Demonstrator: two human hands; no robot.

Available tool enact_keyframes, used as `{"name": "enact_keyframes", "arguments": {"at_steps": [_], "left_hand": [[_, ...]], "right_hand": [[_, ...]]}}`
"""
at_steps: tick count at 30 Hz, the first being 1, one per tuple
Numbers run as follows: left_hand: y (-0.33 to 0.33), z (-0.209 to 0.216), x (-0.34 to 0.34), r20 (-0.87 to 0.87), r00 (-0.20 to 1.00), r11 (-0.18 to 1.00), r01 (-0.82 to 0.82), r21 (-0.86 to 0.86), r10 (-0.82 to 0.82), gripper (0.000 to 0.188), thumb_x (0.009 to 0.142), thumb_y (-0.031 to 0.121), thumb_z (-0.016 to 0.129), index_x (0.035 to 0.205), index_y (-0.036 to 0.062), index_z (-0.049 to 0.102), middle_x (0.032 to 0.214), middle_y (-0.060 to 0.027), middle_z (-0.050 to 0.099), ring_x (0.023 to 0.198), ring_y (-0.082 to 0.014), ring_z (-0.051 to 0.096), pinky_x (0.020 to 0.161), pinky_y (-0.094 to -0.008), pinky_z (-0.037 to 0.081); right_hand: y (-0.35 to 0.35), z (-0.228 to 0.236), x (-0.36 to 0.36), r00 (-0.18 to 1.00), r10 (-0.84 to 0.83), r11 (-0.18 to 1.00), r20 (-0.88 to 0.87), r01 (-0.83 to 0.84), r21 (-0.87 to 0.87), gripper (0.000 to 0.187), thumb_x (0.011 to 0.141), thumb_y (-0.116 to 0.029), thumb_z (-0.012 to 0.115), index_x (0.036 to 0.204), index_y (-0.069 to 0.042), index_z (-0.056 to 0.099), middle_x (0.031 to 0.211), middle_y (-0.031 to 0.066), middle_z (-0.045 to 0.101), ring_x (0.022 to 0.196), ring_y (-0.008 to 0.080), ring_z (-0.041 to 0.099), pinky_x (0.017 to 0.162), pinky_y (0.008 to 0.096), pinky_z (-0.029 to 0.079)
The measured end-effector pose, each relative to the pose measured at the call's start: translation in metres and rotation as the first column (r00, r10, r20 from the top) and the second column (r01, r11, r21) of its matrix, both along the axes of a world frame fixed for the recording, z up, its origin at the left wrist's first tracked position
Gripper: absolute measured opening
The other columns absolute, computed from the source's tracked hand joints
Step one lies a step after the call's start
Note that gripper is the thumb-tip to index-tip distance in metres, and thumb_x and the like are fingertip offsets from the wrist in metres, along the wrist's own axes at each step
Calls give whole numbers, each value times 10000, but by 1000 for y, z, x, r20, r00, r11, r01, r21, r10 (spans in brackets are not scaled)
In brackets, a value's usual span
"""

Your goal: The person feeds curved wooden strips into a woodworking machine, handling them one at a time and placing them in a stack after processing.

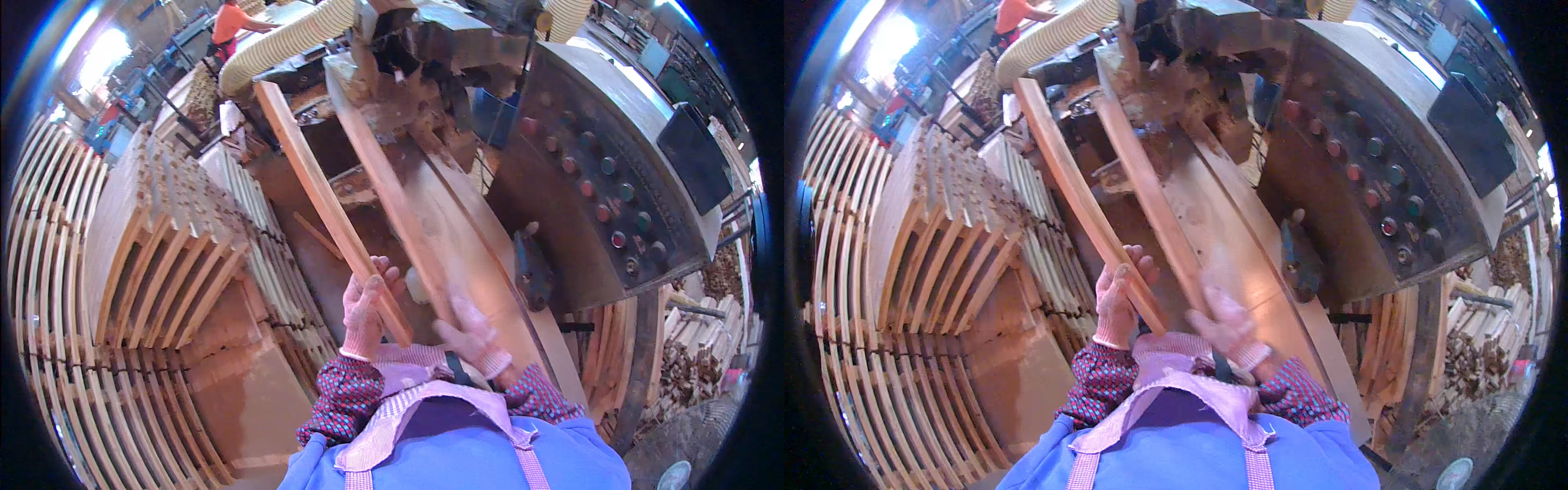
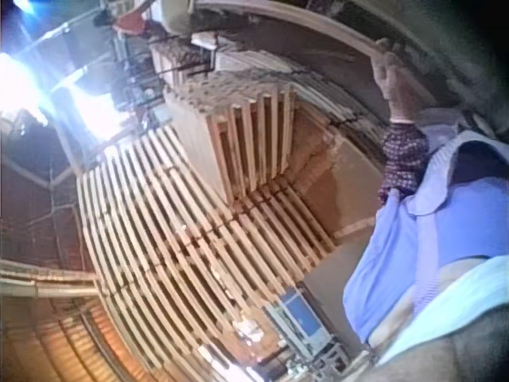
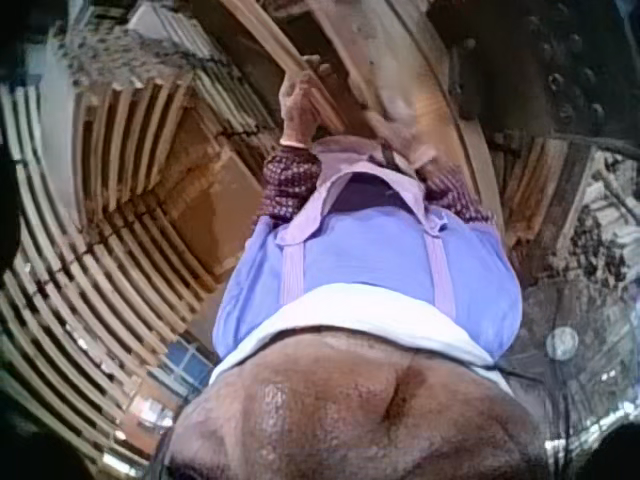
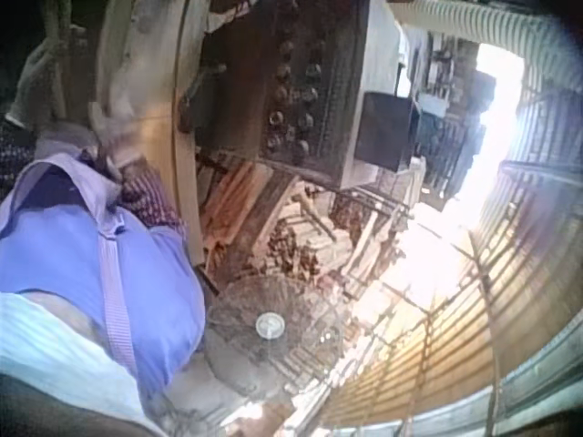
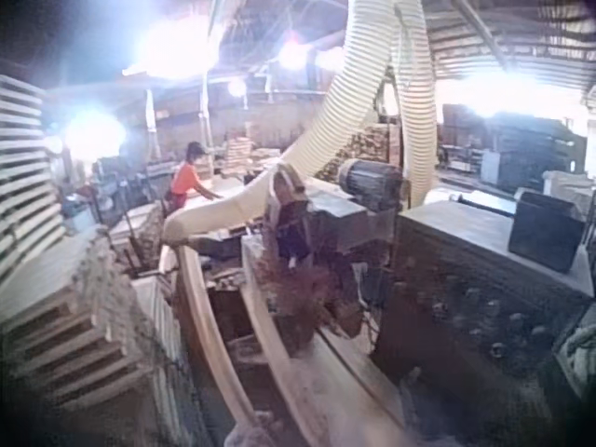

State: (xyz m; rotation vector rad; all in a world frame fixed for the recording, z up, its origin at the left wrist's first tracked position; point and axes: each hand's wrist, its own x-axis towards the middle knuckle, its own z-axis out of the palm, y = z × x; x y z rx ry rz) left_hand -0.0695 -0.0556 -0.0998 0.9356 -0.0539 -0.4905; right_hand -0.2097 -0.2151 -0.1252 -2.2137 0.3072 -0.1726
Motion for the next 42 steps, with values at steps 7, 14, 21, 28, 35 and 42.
{"name": "enact_keyframes", "arguments": {"at_steps": [7,14,21,28,35,42], "left_hand": [[6,-52,-3,-221,969,987,80,-136,-109,444,861,226,703,1184,2,497,1065,-57,508,856,-139,513,750,-312,490],[-8,-51,4,-234,969,997,73,-21,-76,453,895,231,658,1248,3,489,1124,-72,552,915,-168,585,850,-354,511],[-17,-63,35,-113,993,990,-21,142,38,366,895,188,652,1225,48,579,995,3,588,867,-108,544,779,-266,461],[7,-36,30,566,796,650,-316,691,-215,674,790,271,757,1348,28,468,1344,-178,474,1260,-275,461,1058,-370,378],[236,131,198,714,216,128,-976,176,665,577,916,257,630,1374,-13,406,1085,-108,512,987,-182,530,847,-286,468],[425,135,335,-260,515,510,-855,-95,817,517,860,303,677,1270,49,491,1215,-157,557,1120,-297,560,943,-426,517]], "right_hand": [[-28,-75,-84,942,-288,783,-172,129,-608,599,835,-202,621,1369,14,457,1362,242,493,1232,399,502,1046,468,404],[-140,-125,155,983,-85,574,165,184,-798,411,894,-189,506,1257,0,543,1326,188,501,1200,355,460,1065,429,356],[-82,-59,201,995,-62,990,73,52,133,602,878,-176,630,1436,-77,428,1338,172,518,1102,299,558,911,383,464],[2,-31,40,993,110,963,-39,-96,252,698,832,-131,664,1442,18,358,1451,238,415,1339,338,430,1110,379,350],[-42,-79,-86,992,-97,835,-84,35,-549,607,870,-143,580,1433,-13,395,1453,234,409,1334,393,414,1119,422,340],[-91,-92,83,934,-140,665,-329,-157,-730,580,936,-234,512,1472,-70,363,1494,184,376,1366,383,370,1134,396,324]]}}
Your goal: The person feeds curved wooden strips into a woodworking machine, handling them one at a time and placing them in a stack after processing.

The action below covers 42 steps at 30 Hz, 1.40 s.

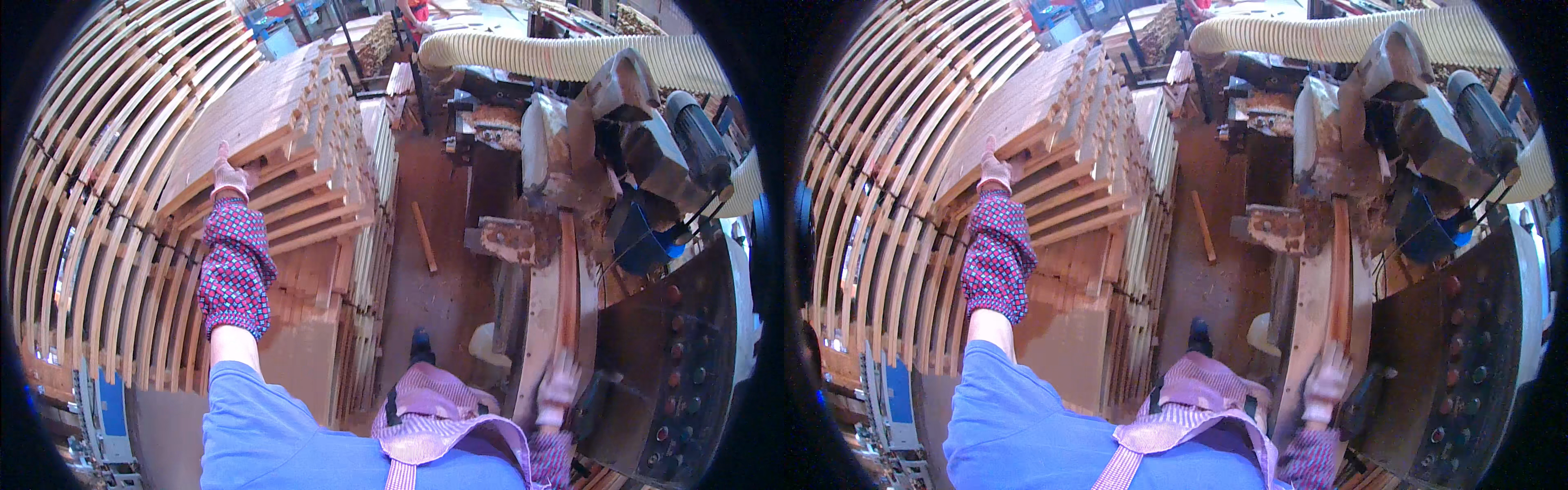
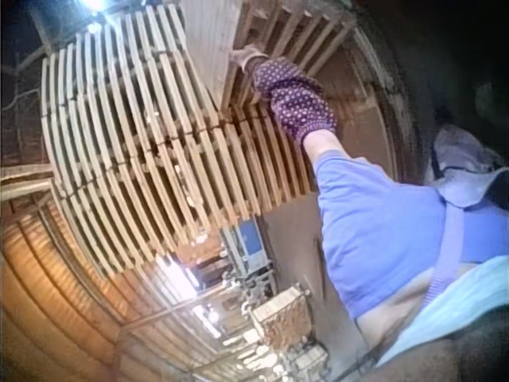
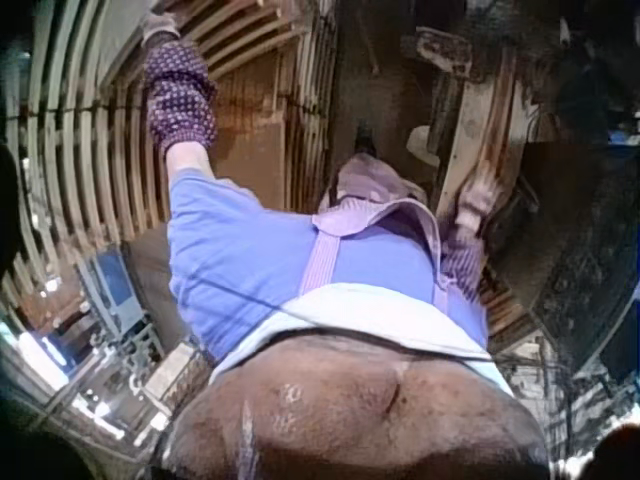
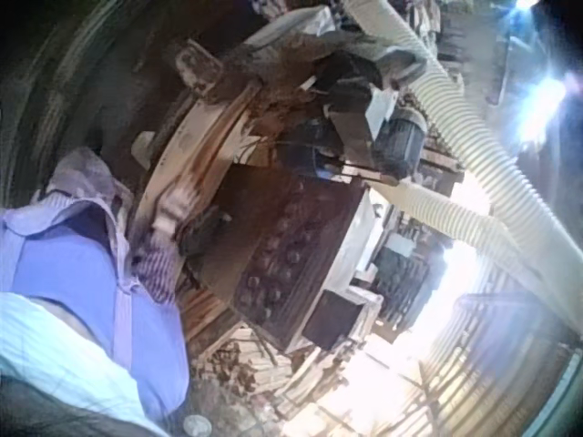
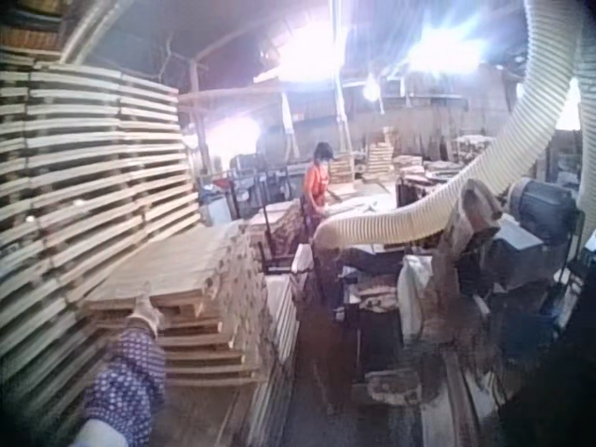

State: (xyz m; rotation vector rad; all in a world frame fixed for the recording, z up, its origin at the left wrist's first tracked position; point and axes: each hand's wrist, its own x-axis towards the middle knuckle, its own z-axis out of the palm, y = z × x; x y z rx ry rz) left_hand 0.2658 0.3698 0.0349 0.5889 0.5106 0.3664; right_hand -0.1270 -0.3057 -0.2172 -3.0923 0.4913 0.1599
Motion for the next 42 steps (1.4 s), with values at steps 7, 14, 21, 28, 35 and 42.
{"name": "enact_keyframes", "arguments": {"at_steps": [7,14,21,28,35,42], "left_hand": [[-57,-10,-63,211,974,927,-149,345,78,386,905,340,581,1102,9,593,1093,-125,638,1012,-244,613,884,-355,509],[-271,-57,-246,274,961,900,-80,429,-45,406,911,65,601,1289,82,455,964,-50,589,858,-171,599,810,-390,544],[-391,-115,-315,158,801,808,532,253,-577,591,901,427,665,1311,55,458,1007,-77,587,831,-178,605,756,-378,552],[-445,-191,-298,-118,688,677,726,122,-716,387,954,336,611,1191,50,500,897,-92,585,684,-172,562,593,-330,530],[-446,-193,-294,-185,681,679,729,87,-708,332,944,267,636,1159,48,511,889,-98,613,664,-159,588,566,-322,546],[-447,-185,-274,-195,727,717,684,131,-658,391,965,287,596,1269,57,505,958,-82,613,738,-193,616,657,-363,584]], "right_hand": [[-53,-47,129,959,53,997,278,-68,44,522,970,-261,467,1462,-107,382,1523,141,340,1411,354,280,1179,432,203],[96,129,106,808,87,373,583,-569,733,478,861,-145,652,1303,7,554,1359,171,547,1264,262,517,1068,341,399],[138,142,-8,808,300,423,507,-589,688,768,783,-203,733,1444,-56,371,1415,265,429,1164,398,565,917,405,519],[76,71,-162,965,-237,816,111,136,563,561,813,-171,650,1331,-32,486,1351,235,494,1128,401,575,947,454,486],[-7,-32,-21,885,88,996,458,-78,-41,487,854,-175,521,1302,12,492,1329,243,494,1273,398,441,1095,492,330],[-51,-37,141,843,134,979,521,-194,63,529,891,-158,528,1405,-69,440,1426,160,467,1252,358,480,1014,392,422]]}}
